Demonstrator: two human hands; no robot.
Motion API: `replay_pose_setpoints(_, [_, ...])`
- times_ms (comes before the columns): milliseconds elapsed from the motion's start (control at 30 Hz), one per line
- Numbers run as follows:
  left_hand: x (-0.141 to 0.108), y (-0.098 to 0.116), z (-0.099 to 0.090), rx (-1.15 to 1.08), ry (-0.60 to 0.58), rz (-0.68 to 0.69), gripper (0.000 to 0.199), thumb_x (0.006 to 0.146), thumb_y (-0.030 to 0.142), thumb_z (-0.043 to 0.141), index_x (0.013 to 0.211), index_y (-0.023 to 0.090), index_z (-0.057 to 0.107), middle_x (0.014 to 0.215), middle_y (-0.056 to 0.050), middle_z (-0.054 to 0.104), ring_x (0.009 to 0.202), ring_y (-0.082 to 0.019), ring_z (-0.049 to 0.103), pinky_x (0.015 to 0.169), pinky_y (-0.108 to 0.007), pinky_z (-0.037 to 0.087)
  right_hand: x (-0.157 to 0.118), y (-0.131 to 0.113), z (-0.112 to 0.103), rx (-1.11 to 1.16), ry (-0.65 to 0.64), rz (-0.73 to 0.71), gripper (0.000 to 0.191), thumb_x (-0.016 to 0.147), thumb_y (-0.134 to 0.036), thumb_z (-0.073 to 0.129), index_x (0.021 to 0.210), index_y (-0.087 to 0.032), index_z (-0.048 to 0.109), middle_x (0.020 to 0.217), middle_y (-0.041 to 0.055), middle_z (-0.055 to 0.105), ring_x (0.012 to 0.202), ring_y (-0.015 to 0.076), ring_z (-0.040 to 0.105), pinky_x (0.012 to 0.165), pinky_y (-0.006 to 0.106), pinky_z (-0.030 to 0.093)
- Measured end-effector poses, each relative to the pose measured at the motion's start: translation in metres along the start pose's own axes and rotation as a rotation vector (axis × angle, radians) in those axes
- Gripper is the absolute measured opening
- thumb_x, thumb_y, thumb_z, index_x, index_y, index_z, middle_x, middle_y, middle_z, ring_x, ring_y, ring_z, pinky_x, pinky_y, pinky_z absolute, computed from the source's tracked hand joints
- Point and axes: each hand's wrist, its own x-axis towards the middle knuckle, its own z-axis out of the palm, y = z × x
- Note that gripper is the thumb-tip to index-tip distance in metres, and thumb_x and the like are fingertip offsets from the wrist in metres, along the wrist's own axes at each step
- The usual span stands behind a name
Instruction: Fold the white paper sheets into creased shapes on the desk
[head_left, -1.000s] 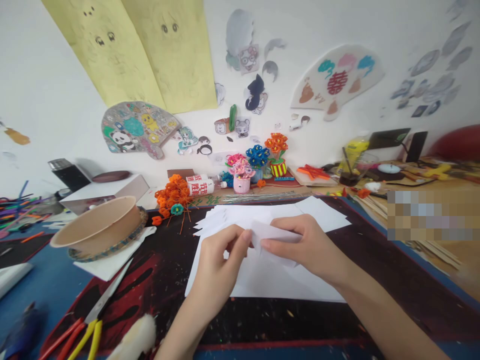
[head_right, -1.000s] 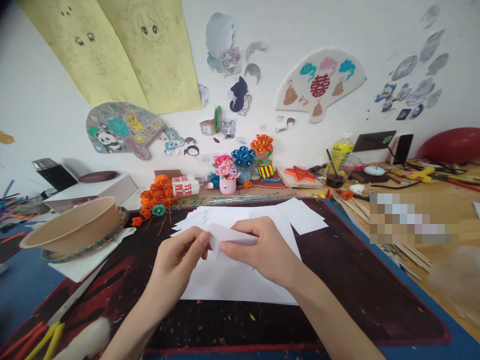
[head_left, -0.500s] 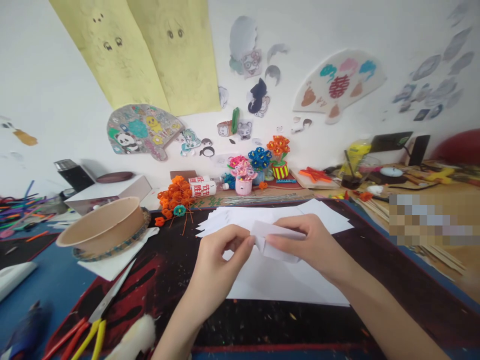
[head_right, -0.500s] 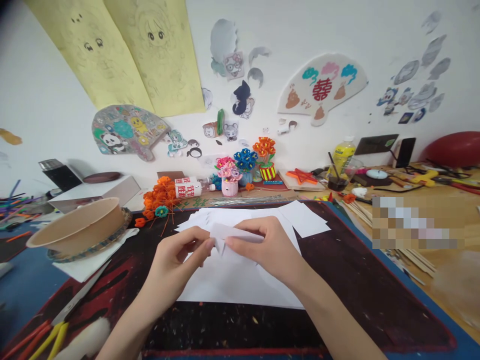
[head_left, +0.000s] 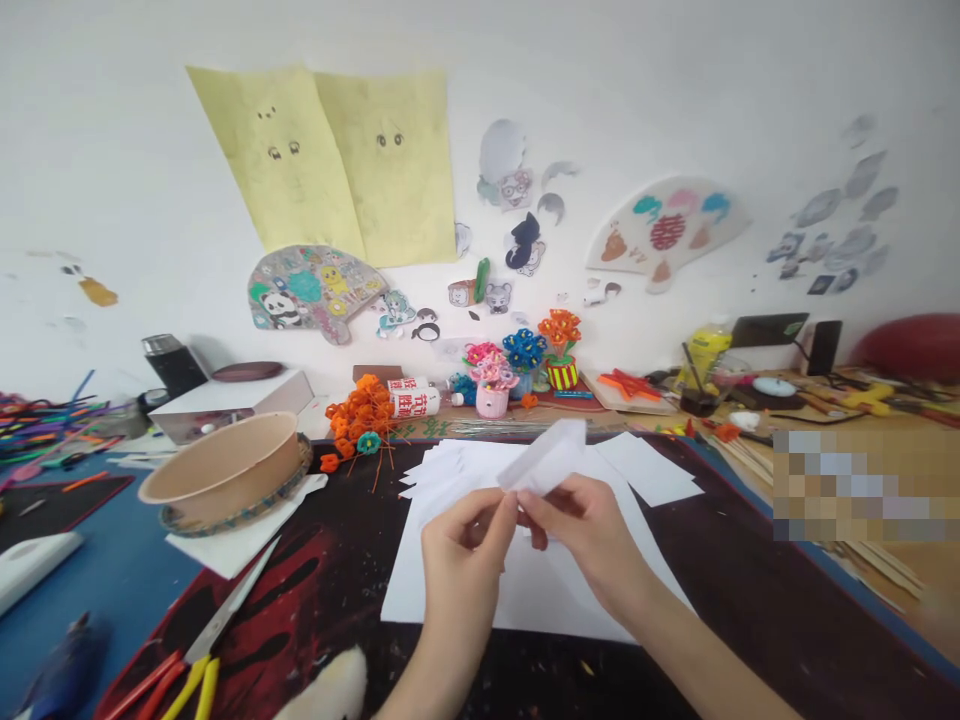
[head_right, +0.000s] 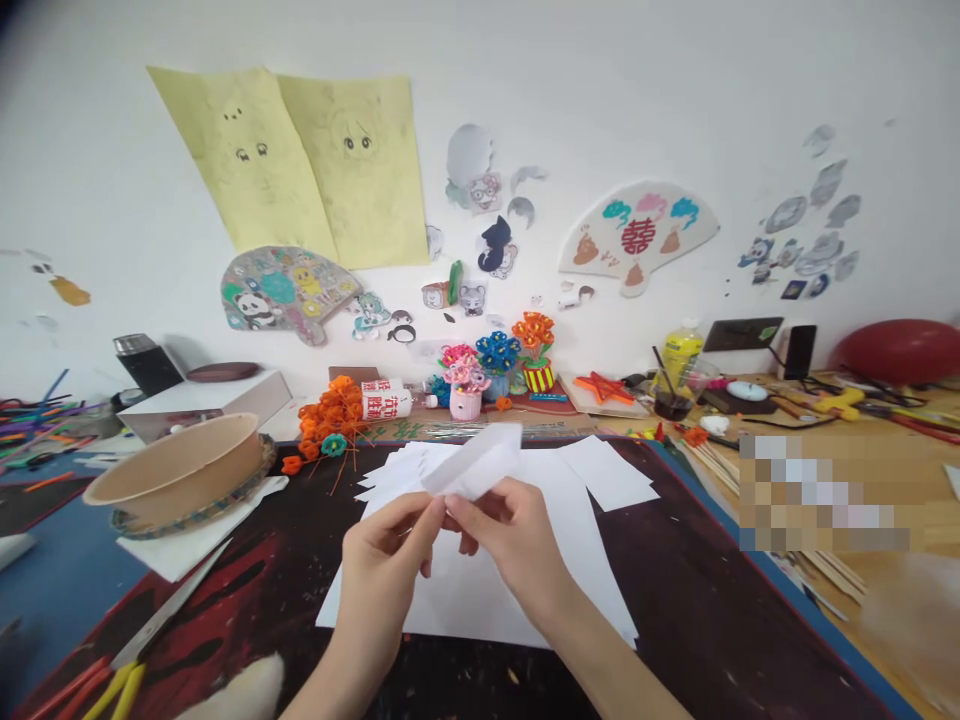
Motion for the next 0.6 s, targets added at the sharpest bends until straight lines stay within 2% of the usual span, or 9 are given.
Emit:
replay_pose_setpoints(100, [0.002, 0.002, -0.006, 0.295, -0.016, 0.165, 0.017, 0.086, 0.027, 0.059, 0.073, 0.018, 0.067, 0.060, 0.002, 0.062, 0.048, -0.010, 0.048, 0.048, -0.021, 0.039, 0.002, -0.005, -0.009, 0.017, 0.030, -0.015, 0.033, 0.075, -0.046, 0.074, 0.065, -0.015, 0.067, 0.058, 0.0006, 0.059, 0.049, 0.0119, 0.050, 0.049, 0.027, 0.040])
replay_pose_setpoints(167, [0.006, 0.003, -0.013, 0.469, 0.028, 0.322, 0.008, 0.085, 0.019, 0.058, 0.088, 0.019, 0.065, 0.070, 0.002, 0.063, 0.049, -0.009, 0.049, 0.050, -0.021, 0.042, 0.003, -0.009, -0.016, 0.039, -0.013, -0.006, 0.028, 0.075, -0.042, 0.074, 0.067, -0.015, 0.071, 0.055, 0.0003, 0.058, 0.048, 0.0113, 0.048, 0.047, 0.026, 0.037])
replay_pose_setpoints(233, [0.010, 0.003, -0.020, 0.553, 0.059, 0.501, 0.027, 0.086, 0.014, 0.054, 0.111, 0.022, 0.059, 0.091, -0.002, 0.064, 0.055, -0.009, 0.054, 0.053, -0.020, 0.045, 0.003, -0.012, -0.020, 0.060, -0.067, 0.038, 0.026, 0.073, -0.039, 0.075, 0.063, -0.015, 0.071, 0.049, -0.0001, 0.056, 0.045, 0.0104, 0.045, 0.043, 0.025, 0.032])
replay_pose_setpoints(300, [0.012, 0.003, -0.026, 0.624, 0.025, 0.675, 0.037, 0.088, 0.011, 0.051, 0.122, 0.025, 0.052, 0.103, -0.005, 0.062, 0.062, -0.009, 0.057, 0.057, -0.020, 0.047, 0.002, -0.014, -0.023, 0.086, -0.124, 0.099, 0.026, 0.071, -0.037, 0.075, 0.058, -0.014, 0.070, 0.047, 0.0004, 0.055, 0.043, 0.0099, 0.043, 0.041, 0.024, 0.028])
replay_pose_setpoints(367, [0.012, 0.003, -0.029, 0.702, -0.016, 0.810, 0.036, 0.089, 0.008, 0.048, 0.119, 0.026, 0.055, 0.098, -0.004, 0.063, 0.064, -0.009, 0.059, 0.058, -0.019, 0.047, 0.001, -0.015, -0.024, 0.099, -0.195, 0.139, 0.026, 0.071, -0.037, 0.076, 0.058, -0.014, 0.070, 0.049, 0.0014, 0.057, 0.043, 0.0101, 0.044, 0.041, 0.024, 0.028])
replay_pose_setpoints(467, [0.010, 0.005, -0.031, 0.745, -0.034, 0.923, 0.030, 0.089, 0.004, 0.049, 0.108, 0.023, 0.061, 0.086, -0.003, 0.066, 0.065, -0.010, 0.061, 0.058, -0.020, 0.045, 0.000, -0.015, -0.024, 0.099, -0.266, 0.138, 0.026, 0.074, -0.037, 0.074, 0.062, -0.014, 0.070, 0.051, 0.0008, 0.057, 0.045, 0.0111, 0.047, 0.044, 0.025, 0.034])
replay_pose_setpoints(600, [0.010, 0.007, -0.036, 0.812, -0.042, 1.040, 0.025, 0.087, 0.003, 0.055, 0.105, 0.017, 0.063, 0.084, -0.005, 0.071, 0.063, -0.012, 0.059, 0.058, -0.024, 0.044, 0.000, -0.018, -0.022, -0.051, -0.226, 0.032, 0.037, 0.086, -0.041, 0.062, 0.059, -0.016, 0.065, 0.054, 0.0003, 0.058, 0.050, 0.0113, 0.049, 0.054, 0.027, 0.040])
